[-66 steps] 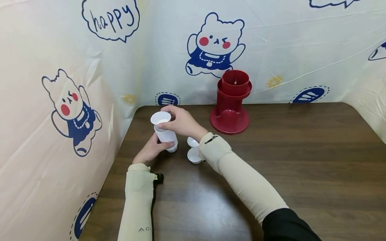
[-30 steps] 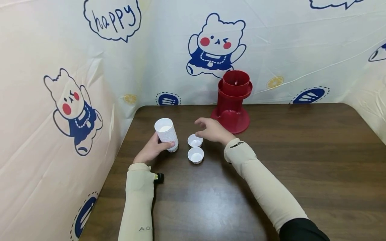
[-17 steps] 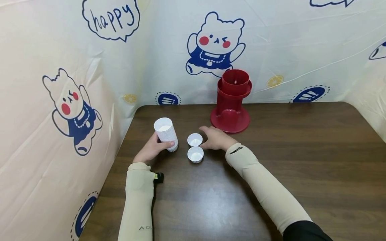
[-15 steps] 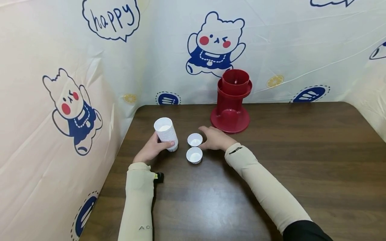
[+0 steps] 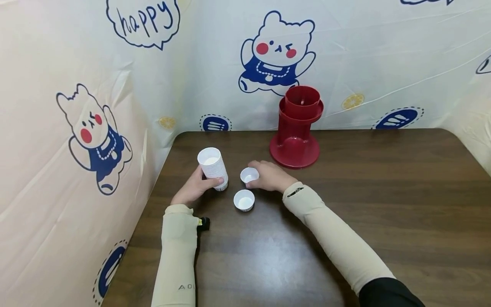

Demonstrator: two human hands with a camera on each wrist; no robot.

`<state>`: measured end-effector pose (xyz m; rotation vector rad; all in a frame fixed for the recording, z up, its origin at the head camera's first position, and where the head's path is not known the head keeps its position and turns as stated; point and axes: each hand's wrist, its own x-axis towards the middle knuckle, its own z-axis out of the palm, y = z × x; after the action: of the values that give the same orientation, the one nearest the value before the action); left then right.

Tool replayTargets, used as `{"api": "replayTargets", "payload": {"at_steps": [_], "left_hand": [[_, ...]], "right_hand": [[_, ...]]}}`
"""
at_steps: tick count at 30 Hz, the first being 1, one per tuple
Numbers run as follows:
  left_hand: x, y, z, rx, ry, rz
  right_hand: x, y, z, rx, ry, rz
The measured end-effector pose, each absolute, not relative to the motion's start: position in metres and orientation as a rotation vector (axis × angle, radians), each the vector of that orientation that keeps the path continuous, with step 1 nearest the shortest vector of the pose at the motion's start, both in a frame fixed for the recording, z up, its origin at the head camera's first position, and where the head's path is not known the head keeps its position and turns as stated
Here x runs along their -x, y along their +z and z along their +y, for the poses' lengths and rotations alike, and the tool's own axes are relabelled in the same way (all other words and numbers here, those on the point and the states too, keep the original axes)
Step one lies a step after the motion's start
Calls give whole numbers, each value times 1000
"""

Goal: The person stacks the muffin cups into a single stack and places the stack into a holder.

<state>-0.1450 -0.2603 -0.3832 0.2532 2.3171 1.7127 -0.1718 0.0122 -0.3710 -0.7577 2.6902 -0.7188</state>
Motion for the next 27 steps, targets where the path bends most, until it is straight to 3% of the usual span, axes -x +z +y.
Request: {"api": "replayTargets", "payload": {"at_steps": [27], "left_hand": [[145,-382,-260,-242,1740,2300]], "right_hand": [[172,-341,9,706,-1280,2630]]}}
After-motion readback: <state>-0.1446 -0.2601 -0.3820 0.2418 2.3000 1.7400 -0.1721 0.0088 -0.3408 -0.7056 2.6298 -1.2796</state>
